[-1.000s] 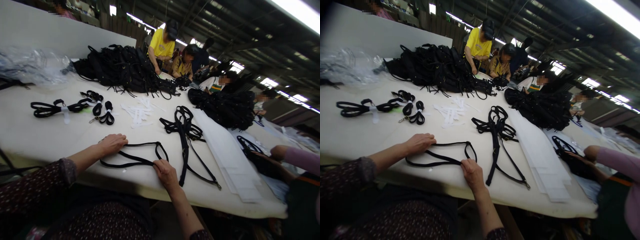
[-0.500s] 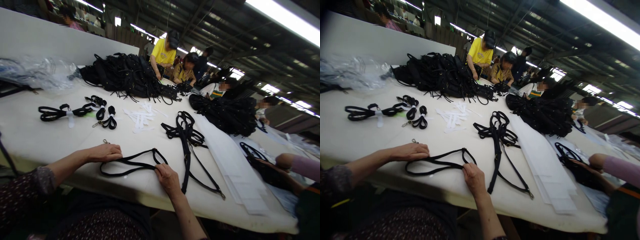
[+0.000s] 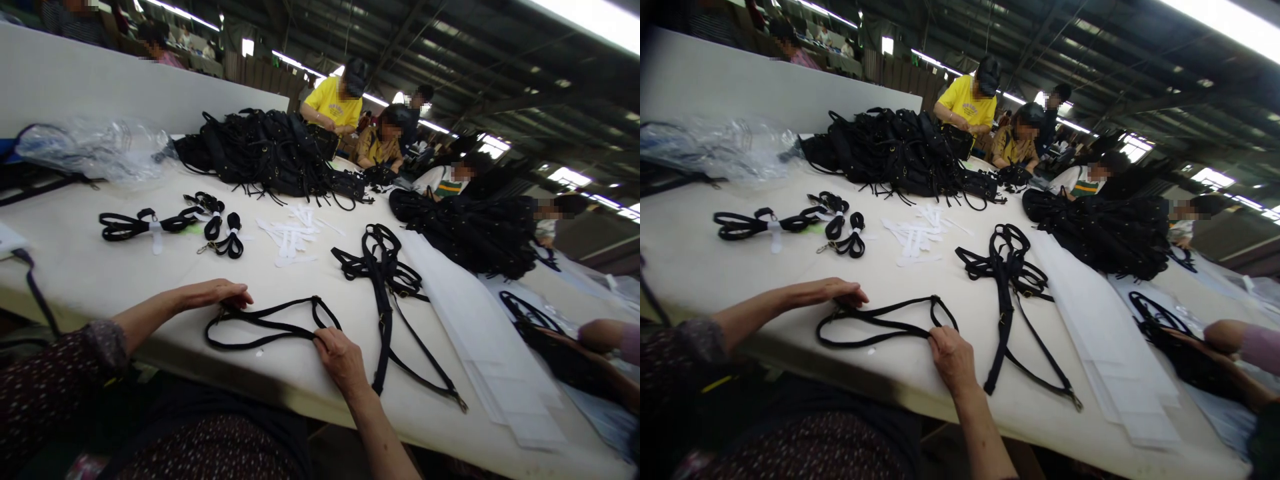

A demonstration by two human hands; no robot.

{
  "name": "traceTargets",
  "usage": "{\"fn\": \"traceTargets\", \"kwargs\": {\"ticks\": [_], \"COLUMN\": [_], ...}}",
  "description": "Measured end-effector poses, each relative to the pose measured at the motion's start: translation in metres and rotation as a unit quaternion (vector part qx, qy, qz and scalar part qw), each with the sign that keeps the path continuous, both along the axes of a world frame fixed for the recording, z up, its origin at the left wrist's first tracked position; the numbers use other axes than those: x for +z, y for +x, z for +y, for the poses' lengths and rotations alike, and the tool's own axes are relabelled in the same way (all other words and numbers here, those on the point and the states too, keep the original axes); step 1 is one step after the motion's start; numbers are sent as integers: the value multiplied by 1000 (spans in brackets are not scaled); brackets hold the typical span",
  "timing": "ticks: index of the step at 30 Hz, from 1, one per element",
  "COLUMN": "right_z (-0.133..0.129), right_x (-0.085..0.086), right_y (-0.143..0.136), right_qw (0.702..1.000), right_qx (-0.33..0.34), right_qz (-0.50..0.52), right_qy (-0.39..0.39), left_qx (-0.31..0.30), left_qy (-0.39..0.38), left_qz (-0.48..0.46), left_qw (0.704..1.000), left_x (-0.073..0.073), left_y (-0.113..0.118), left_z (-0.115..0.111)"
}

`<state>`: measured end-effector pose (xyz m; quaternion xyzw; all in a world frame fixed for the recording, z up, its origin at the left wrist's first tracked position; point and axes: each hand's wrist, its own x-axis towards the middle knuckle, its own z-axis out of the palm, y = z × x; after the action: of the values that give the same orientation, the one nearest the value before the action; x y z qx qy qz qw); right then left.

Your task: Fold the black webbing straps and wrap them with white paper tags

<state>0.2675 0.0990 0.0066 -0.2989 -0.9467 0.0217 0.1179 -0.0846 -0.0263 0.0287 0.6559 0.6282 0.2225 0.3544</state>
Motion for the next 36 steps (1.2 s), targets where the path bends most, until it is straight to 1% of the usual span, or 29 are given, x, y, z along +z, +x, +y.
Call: {"fn": "traceTargets", "kwargs": {"ticks": [2, 4, 7, 10, 13, 17, 21, 26, 32, 36], "right_z": [-1, -2, -3, -4, -6, -7, -8, -7, -11, -5], "right_x": [-1, -2, -3, -6, -7, -9, -11, -12, -7, -2], "right_y": [-5, -10, -14, -16, -17, -19, -17, -12, -17, -15], "right_qw": [1000, 1000, 1000, 1000, 1000, 999, 999, 997, 998, 998], "right_qx": [2, -2, -7, -7, 5, 16, 30, 47, 52, 68], "right_qz": [5, 9, 7, 4, 15, 28, 37, 51, 27, 7], "right_qy": [-1, -7, -17, -17, -14, -11, -20, -35, -16, -10], "left_qx": [-10, -15, -22, -43, -53, -44, -9, 3, 14, 21], "left_qy": [-43, -50, -36, 13, 70, 115, 144, 152, 190, 186], "left_qz": [-44, -38, -2, 86, 193, 249, 257, 264, 267, 256], "left_qw": [998, 998, 999, 995, 977, 961, 956, 953, 945, 948], "left_x": [3, 8, 16, 16, 8, -5, -14, -27, -44, -53], "left_y": [-2, -1, 10, 27, 42, 52, 55, 59, 60, 57], "left_z": [-1, -3, -9, -16, -24, -31, -33, -36, -42, -42]}}
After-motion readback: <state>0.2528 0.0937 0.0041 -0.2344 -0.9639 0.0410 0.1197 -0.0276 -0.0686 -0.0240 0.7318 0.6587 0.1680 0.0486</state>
